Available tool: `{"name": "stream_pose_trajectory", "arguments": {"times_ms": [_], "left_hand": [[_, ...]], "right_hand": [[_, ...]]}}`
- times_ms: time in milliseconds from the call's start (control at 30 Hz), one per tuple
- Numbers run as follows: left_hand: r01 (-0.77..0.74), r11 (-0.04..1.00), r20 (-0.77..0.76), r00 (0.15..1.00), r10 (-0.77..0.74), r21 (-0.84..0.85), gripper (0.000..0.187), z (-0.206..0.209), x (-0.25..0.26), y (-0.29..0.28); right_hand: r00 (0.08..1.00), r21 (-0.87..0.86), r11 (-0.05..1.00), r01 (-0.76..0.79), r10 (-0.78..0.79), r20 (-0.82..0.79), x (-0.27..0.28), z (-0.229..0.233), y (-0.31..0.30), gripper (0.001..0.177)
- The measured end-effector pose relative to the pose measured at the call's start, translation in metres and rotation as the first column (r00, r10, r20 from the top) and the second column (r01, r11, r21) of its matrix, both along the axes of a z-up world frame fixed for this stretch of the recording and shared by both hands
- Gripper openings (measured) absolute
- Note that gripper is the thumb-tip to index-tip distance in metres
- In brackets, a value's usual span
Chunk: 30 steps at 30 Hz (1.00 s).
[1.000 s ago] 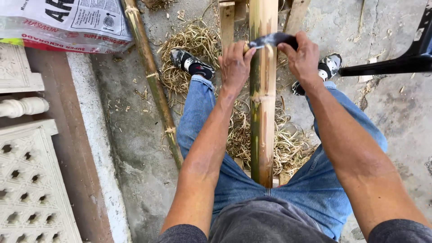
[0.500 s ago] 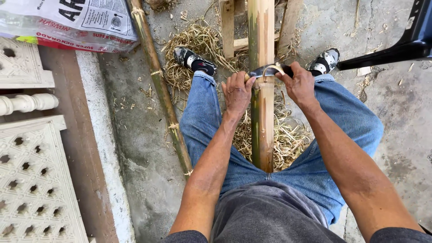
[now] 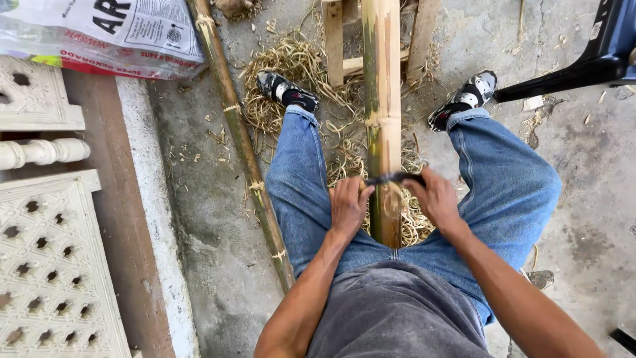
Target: Shaving the outer layer of a bamboo stalk using a curved hand blade.
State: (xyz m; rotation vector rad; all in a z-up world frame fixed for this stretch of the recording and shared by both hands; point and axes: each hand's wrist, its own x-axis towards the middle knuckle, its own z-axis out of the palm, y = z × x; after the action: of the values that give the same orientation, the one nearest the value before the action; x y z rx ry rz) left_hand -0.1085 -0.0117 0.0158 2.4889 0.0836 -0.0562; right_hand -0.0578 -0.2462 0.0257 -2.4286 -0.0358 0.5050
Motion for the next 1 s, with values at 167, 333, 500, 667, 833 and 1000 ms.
{"name": "stream_pose_trajectory", "arguments": {"times_ms": [167, 333, 500, 667, 833, 1000], "left_hand": [[0.087, 0.982, -0.103, 0.989, -0.105, -0.166, 0.034, 0.017, -0.008, 0.018], [0.055, 0.994, -0.032, 0.998, -0.058, -0.092, 0.034, -0.006, 0.097, 0.026], [0.031, 0.999, 0.049, 0.998, -0.029, -0.04, 0.038, -0.034, 0.253, 0.035], [-0.031, 0.999, 0.261, 0.965, 0.023, 0.027, 0.04, -0.066, 0.393, 0.042], [-0.042, 0.995, 0.27, 0.963, 0.015, 0.094, 0.041, -0.072, 0.415, 0.041], [-0.059, 0.991, 0.292, 0.956, 0.022, 0.12, 0.04, -0.069, 0.367, 0.036]], "right_hand": [[0.913, 0.015, 0.999, -0.035, 0.038, -0.405, -0.014, 0.004, -0.001, 0.037], [0.998, 0.14, 0.99, -0.012, 0.021, -0.062, 0.098, -0.007, 0.018, 0.035], [0.948, 0.226, 0.966, -0.128, 0.052, 0.314, 0.243, -0.019, 0.03, 0.026], [0.93, 0.244, 0.968, -0.055, -0.039, 0.365, 0.362, -0.034, 0.038, 0.026], [0.853, 0.139, 0.988, -0.073, -0.011, 0.521, 0.385, -0.047, 0.04, 0.031], [0.954, 0.184, 0.976, 0.117, -0.162, 0.253, 0.34, -0.032, 0.043, 0.037]]}}
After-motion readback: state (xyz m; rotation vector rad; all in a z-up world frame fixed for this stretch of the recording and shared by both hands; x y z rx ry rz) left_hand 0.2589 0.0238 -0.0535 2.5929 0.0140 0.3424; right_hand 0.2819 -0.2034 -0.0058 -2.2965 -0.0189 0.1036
